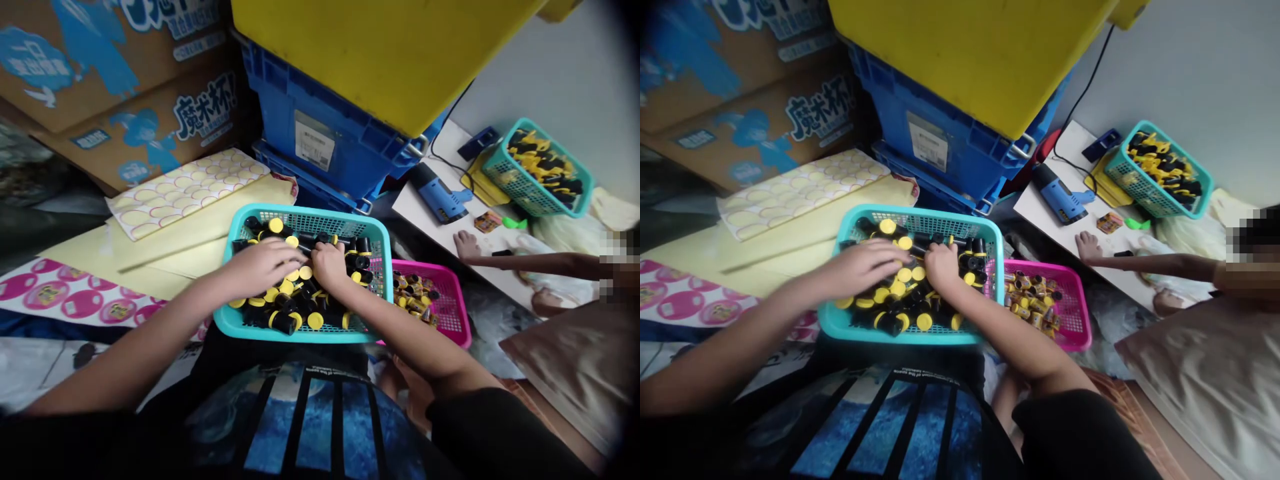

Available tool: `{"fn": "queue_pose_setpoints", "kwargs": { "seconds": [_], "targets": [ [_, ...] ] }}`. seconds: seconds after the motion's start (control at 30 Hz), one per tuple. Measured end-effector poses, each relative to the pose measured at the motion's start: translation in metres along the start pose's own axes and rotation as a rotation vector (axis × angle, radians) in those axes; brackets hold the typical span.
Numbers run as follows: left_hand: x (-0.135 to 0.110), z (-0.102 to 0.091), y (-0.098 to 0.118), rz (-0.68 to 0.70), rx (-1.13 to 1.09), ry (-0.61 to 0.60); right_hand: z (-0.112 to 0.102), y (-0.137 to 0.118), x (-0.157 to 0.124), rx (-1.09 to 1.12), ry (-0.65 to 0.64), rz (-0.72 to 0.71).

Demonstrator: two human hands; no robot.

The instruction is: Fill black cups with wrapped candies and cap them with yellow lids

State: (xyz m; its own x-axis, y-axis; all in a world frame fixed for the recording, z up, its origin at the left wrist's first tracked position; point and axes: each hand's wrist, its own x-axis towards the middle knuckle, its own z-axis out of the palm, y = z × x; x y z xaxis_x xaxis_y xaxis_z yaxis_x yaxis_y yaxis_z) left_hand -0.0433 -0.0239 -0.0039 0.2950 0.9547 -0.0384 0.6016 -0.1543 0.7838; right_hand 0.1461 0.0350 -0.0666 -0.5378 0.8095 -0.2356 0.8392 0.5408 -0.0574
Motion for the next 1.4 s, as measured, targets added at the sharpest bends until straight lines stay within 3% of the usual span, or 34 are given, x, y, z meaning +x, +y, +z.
{"fn": "queue_pose_setpoints", "kwargs": {
  "seconds": [0.07,0.13,0.2,0.27,0.33,0.4,0.5,0.6,0.9,1.0,1.1,1.2,1.3,1.4],
  "targets": [
    [0.030,0.026,-0.003,0.133,0.222,-0.061,-0.004,0.009,-0.002,0.054,-0.003,-0.043],
    [0.044,0.046,-0.011,0.095,0.364,-0.063,-0.012,0.023,-0.006,0.099,-0.005,-0.069],
    [0.047,0.052,-0.016,0.040,0.379,-0.056,-0.024,0.041,-0.012,0.209,-0.008,-0.054],
    [0.045,0.048,-0.011,0.000,0.241,0.014,-0.036,0.058,-0.020,0.531,-0.054,-0.035],
    [0.043,0.041,0.004,-0.065,-0.062,0.103,-0.045,0.069,-0.029,0.984,-0.138,-0.041],
    [0.044,0.038,0.021,-0.178,-0.419,0.138,-0.048,0.071,-0.035,1.299,-0.223,-0.074],
    [0.046,0.040,0.036,-0.345,-0.686,0.174,-0.045,0.065,-0.036,1.419,-0.256,-0.107],
    [0.045,0.040,0.036,-0.430,-0.662,0.286,-0.038,0.058,-0.034,1.482,-0.181,-0.060],
    [0.037,0.041,0.030,-0.525,-0.585,0.314,-0.036,0.031,-0.027,1.139,0.276,0.074],
    [0.031,0.040,0.026,-0.541,-0.541,0.281,-0.038,0.035,-0.027,0.963,0.282,0.024],
    [0.019,0.033,0.028,-0.530,-0.278,0.264,-0.045,0.046,-0.028,0.819,0.312,-0.004],
    [0.015,0.024,0.038,-0.388,-0.045,0.352,-0.062,0.056,-0.027,0.734,0.281,-0.198],
    [0.023,0.021,0.048,-0.301,-0.286,0.299,-0.083,0.056,-0.024,0.661,0.159,-0.407],
    [0.036,0.024,0.049,-0.308,-0.521,0.264,-0.093,0.051,-0.024,0.807,0.121,-0.363]
  ]
}}
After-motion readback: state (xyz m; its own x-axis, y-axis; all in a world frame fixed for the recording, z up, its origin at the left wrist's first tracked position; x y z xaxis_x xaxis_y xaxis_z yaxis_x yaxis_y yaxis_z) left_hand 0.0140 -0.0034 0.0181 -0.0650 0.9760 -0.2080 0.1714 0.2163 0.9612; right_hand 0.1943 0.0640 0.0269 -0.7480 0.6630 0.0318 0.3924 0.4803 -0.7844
